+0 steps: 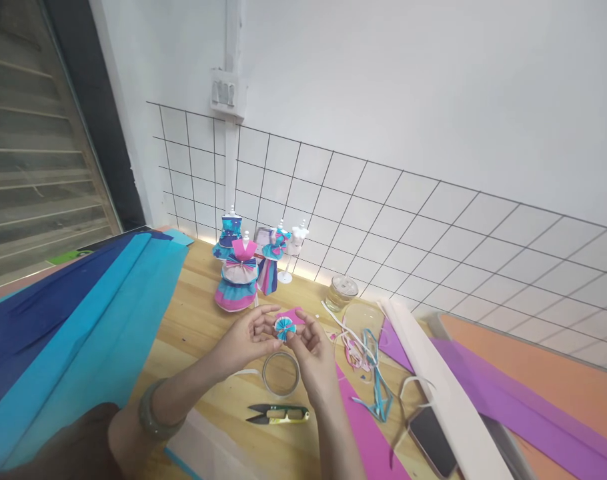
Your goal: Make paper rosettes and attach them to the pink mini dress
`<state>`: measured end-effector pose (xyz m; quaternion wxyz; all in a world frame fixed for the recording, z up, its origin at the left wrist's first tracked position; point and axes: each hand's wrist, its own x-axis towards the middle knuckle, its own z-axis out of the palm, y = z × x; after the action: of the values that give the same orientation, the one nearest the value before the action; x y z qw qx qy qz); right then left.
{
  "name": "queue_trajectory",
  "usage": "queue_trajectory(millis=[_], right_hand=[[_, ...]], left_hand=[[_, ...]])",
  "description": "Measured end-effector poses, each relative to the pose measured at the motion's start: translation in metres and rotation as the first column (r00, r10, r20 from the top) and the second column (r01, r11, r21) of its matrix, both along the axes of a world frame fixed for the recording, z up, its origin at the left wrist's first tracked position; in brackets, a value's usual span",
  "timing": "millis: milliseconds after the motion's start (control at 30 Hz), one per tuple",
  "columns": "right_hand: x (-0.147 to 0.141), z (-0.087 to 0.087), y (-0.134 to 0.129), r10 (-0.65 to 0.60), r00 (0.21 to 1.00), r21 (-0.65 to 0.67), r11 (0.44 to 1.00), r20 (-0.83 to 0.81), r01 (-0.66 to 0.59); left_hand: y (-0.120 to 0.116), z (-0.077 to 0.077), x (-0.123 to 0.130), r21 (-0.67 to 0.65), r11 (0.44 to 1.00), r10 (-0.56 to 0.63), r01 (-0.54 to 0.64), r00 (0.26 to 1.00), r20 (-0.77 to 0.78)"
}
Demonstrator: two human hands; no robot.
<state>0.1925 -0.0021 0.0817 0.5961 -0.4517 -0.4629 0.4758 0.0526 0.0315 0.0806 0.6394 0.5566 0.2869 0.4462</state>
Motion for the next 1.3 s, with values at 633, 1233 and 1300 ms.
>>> queue_trajectory(millis=[633,1233,1300], right_hand=[[-0.0063,-0.0029,0.0011,0.053,0.997,0.007,0.999,0.054,-0.053],[-0.0067,0.0,0.0005,0.042,0.998,-0.009,0.999,0.048,-0.042],[-0.007,-0.0003,0.0008,0.05,0.998,-0.003,0.999,0.044,-0.05]], left_hand=[[0.0013,0.001,-0.0025,-0.116,0.991,0.07,-0.061,0.995,0.075],[0.0017,0.0004,-0.0024,-0.09,0.995,0.045,-0.038,0.996,0.073],[0.0012,0.0011,-0.0022,-0.091,0.995,0.05,-0.044,0.996,0.07]])
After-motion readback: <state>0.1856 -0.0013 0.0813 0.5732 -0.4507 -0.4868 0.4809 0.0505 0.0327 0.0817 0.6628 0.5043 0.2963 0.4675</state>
